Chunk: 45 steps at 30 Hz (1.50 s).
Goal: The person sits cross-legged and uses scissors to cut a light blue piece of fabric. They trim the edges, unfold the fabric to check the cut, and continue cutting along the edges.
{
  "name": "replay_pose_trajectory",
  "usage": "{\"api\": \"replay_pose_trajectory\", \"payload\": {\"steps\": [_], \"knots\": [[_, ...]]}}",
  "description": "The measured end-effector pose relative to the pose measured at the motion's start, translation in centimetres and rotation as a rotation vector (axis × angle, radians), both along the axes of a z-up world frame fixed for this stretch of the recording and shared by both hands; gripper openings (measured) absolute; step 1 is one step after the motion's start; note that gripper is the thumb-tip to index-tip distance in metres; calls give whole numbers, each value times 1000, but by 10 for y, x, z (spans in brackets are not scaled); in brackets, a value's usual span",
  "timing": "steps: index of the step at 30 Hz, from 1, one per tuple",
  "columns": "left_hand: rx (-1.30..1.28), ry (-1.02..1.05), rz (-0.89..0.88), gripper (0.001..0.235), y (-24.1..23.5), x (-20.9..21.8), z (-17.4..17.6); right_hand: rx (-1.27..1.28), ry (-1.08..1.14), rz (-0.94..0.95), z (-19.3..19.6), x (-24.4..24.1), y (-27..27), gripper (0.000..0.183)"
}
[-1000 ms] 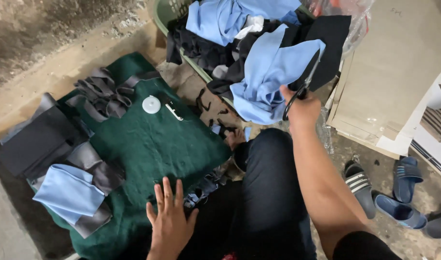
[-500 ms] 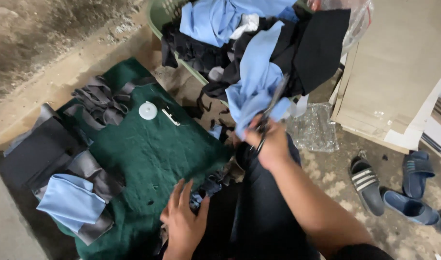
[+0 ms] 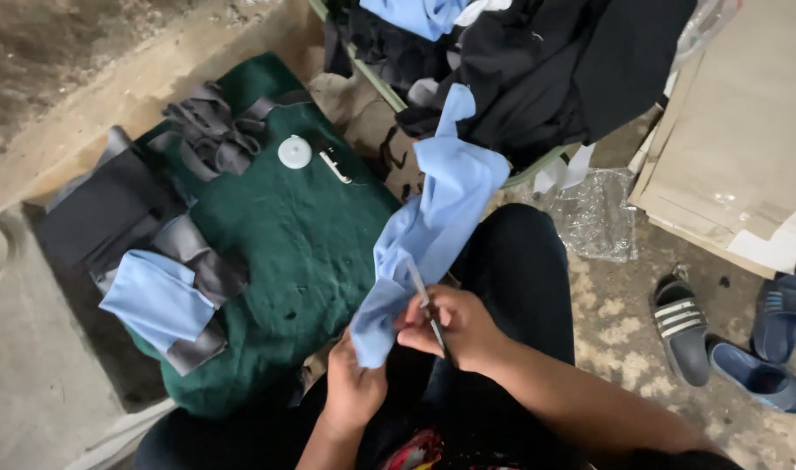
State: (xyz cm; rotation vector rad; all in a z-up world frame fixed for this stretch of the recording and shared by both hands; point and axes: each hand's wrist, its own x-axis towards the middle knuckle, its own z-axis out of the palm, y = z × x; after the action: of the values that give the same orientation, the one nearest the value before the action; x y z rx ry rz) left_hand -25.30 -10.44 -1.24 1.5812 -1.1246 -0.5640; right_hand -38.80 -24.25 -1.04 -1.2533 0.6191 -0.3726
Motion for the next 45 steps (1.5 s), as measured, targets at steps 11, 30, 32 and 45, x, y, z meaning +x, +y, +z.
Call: {"api": "replay_pose_trajectory", "payload": {"steps": [11,30,32,45], "knots": [[-145,512,337,53,91,-14,6,-370,237,-339,-47,3,4,46],[370,127,337,18,132,45,86,170,-194,-41,-15,36,46,20],[376,145,339,13,142,47,85,187,-218,-55,-20,35,34,18],[-238,859,107,25,132,4,92,-346,129,434,-101,26,77,32]]}}
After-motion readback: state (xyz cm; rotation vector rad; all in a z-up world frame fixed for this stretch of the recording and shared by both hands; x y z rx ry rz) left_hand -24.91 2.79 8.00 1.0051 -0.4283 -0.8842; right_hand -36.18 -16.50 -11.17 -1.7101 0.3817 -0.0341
